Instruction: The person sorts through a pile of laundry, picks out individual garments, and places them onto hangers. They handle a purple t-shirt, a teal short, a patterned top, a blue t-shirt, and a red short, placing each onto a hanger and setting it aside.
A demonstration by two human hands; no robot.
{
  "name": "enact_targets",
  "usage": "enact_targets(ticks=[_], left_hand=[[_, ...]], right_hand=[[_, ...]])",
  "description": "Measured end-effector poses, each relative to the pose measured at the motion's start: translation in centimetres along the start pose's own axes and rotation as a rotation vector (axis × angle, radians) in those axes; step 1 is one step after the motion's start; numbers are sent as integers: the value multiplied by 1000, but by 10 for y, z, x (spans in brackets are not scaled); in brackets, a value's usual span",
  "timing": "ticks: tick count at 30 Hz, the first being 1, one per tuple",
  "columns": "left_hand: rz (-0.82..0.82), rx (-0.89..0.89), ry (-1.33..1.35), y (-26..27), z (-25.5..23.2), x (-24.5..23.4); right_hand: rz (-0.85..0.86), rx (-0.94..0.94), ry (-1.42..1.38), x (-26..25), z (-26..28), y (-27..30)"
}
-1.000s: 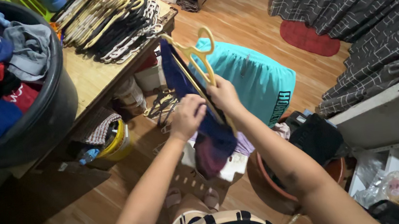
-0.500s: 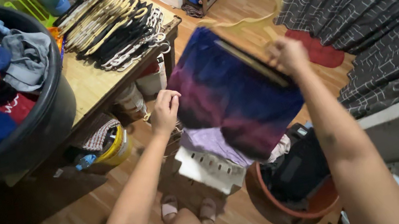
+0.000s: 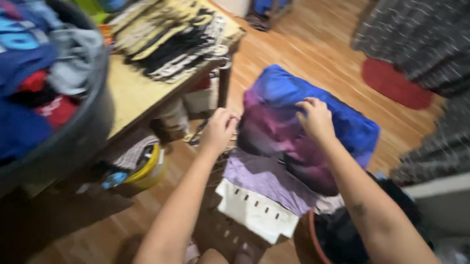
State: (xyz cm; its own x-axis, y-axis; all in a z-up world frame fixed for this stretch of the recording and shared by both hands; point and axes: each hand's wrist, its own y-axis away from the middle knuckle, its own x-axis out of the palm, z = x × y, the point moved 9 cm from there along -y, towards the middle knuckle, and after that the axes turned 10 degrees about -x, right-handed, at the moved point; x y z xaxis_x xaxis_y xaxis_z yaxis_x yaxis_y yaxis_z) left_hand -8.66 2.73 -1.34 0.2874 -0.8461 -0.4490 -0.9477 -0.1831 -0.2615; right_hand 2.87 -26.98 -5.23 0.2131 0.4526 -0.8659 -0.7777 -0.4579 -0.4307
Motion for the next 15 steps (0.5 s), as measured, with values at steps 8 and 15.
enact_targets(ticks=[8, 15], left_hand=[[-175, 78, -30, -2, -20, -112], [-486, 246, -283, 16, -45, -285]], right_hand=[[-7, -322, -269, 40, 183, -91], [104, -422, -608, 39, 373, -168]])
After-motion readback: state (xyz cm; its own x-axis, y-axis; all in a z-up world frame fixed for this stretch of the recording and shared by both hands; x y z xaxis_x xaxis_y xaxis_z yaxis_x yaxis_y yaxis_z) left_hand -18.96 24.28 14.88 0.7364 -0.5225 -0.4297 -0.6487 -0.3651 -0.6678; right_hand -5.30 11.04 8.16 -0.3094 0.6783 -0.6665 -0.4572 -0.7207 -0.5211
